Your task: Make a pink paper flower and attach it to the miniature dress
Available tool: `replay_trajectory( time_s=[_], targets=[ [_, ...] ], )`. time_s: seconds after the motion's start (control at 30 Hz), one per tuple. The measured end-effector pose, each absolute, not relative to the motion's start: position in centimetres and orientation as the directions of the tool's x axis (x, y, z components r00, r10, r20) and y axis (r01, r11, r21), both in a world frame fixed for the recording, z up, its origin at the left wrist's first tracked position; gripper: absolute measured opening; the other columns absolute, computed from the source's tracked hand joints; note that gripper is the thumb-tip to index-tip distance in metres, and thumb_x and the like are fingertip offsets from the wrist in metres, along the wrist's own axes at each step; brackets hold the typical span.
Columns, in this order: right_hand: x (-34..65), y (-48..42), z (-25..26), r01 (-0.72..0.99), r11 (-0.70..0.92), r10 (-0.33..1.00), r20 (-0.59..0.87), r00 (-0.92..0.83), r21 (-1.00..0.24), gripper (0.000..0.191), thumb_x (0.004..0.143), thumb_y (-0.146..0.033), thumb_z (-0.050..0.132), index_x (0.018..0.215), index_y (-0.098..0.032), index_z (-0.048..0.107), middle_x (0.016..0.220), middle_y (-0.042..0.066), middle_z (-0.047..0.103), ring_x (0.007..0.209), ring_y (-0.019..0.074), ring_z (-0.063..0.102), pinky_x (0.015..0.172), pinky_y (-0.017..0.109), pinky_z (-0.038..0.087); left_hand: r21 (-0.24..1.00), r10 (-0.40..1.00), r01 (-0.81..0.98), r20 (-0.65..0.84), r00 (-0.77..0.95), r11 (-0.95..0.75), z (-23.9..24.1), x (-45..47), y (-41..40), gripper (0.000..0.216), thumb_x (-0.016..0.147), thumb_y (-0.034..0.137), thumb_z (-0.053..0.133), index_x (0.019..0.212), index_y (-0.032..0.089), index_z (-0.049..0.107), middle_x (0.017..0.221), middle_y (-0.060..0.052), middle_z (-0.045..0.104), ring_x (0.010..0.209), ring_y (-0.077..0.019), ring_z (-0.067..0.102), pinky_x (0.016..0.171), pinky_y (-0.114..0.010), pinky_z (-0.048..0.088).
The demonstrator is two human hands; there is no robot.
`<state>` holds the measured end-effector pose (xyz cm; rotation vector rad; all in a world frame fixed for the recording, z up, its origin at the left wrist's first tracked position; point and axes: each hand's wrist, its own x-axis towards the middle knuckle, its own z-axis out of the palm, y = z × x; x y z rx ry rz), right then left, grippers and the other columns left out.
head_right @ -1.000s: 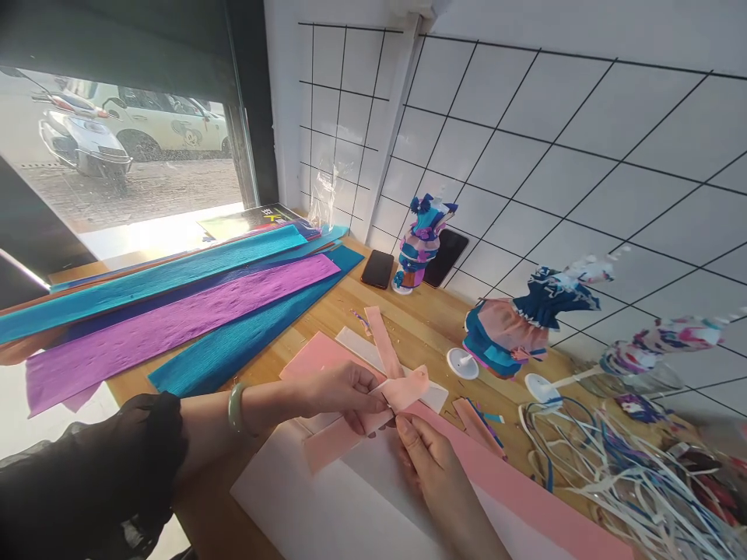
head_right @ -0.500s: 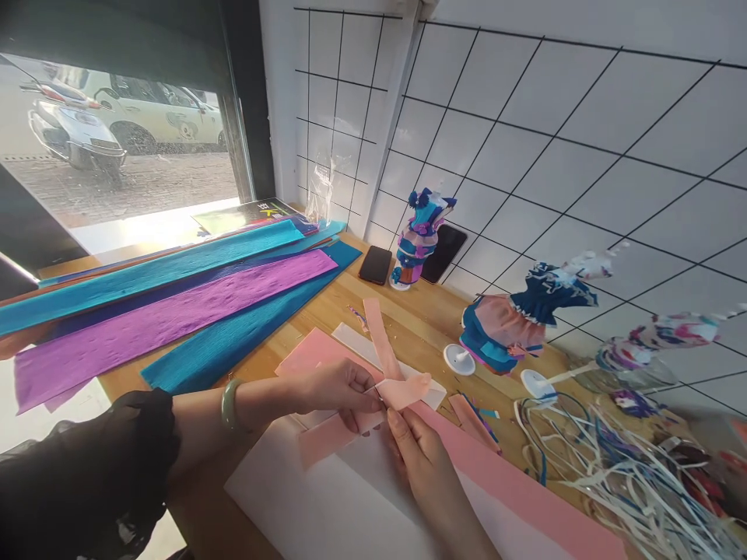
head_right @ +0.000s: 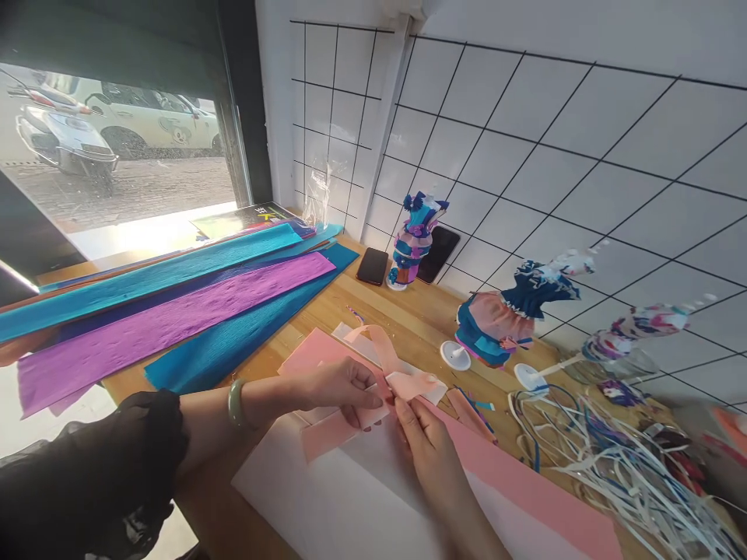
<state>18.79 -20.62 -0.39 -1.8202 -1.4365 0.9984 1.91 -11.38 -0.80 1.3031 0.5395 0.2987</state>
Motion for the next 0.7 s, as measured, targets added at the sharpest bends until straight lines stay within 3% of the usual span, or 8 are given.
replay_trajectory(
  time_s=[0.1,0.17,0.33,0.4,0.5,0.6,0.7],
  targets=[
    [20.1,-20.4,-0.8,0.832,-0.096,0.989,0.039,0.140,-0.546,0.034,0.088,-0.046,0.028,0.076,-0.021,0.049,0.068,0.003,0.055,0.064,0.0179,0.052,0.053,0.027,0.037,0.969,0.492,0.057,-0.173,0.853,0.242,-0.8,1.7,-11.4,0.026,0.068,0.041,0.064,0.070,0.016,0.060,0.067,0.000,0.059,0.060,-0.0125,0.062,0.055,-0.023,0.050],
    [20.9,-20.3,-1.1,0.935,-0.063,0.985,0.131,0.116,-0.349,0.031,0.087,-0.044,0.033,0.079,-0.021,0.051,0.070,0.005,0.057,0.065,0.0212,0.053,0.054,0.030,0.037,0.968,0.497,0.052,-0.172,0.850,0.246,-0.8,1.5,-11.5,0.028,0.068,0.043,0.065,0.069,0.016,0.058,0.068,-0.001,0.060,0.060,-0.0130,0.062,0.057,-0.024,0.050],
    [21.5,-21.0,-0.3,0.963,0.018,0.978,0.204,0.039,-0.269,0.030,0.086,-0.038,0.035,0.074,-0.021,0.056,0.083,0.010,0.058,0.086,0.0265,0.053,0.073,0.039,0.039,0.957,0.534,-0.007,-0.156,0.831,0.291,-0.7,1.3,-11.3,0.033,0.066,0.046,0.067,0.074,0.015,0.059,0.073,-0.004,0.063,0.067,-0.0154,0.063,0.060,-0.026,0.051],
    [20.8,-21.7,0.8,0.952,0.039,0.975,0.219,0.030,-0.305,0.033,0.088,-0.038,0.031,0.081,-0.021,0.059,0.090,0.010,0.060,0.089,0.0247,0.053,0.078,0.038,0.039,0.945,0.556,-0.056,-0.140,0.819,0.321,-0.6,1.2,-11.2,0.036,0.064,0.046,0.068,0.075,0.014,0.059,0.075,-0.005,0.063,0.067,-0.0158,0.062,0.061,-0.028,0.051],
    [19.0,-22.7,2.3,0.843,0.024,0.989,0.139,0.060,-0.537,0.038,0.090,-0.043,0.031,0.085,-0.021,0.061,0.089,0.007,0.062,0.089,0.0219,0.055,0.078,0.033,0.040,0.920,0.607,-0.119,-0.145,0.781,0.373,-0.5,1.3,-11.2,0.038,0.060,0.044,0.072,0.073,0.013,0.057,0.071,-0.004,0.060,0.064,-0.0150,0.061,0.061,-0.031,0.051],
    [16.8,-22.9,2.6,0.604,-0.104,0.990,-0.027,0.135,-0.790,0.038,0.084,-0.050,0.041,0.081,-0.019,0.063,0.086,0.007,0.065,0.088,0.0231,0.057,0.076,0.032,0.042,0.901,0.664,-0.170,-0.157,0.731,0.400,-0.5,1.5,-11.2,0.038,0.057,0.042,0.075,0.071,0.012,0.055,0.064,-0.002,0.057,0.059,-0.0130,0.058,0.059,-0.031,0.050],
    [14.9,-22.2,2.0,0.362,-0.157,0.986,-0.123,0.115,-0.919,0.038,0.076,-0.051,0.054,0.091,-0.017,0.062,0.092,0.008,0.066,0.089,0.0233,0.059,0.078,0.031,0.044,0.894,0.696,-0.209,-0.145,0.703,0.397,-0.5,1.7,-11.2,0.036,0.059,0.040,0.074,0.073,0.012,0.055,0.064,-0.002,0.058,0.057,-0.0127,0.058,0.058,-0.030,0.050]
  ],
)
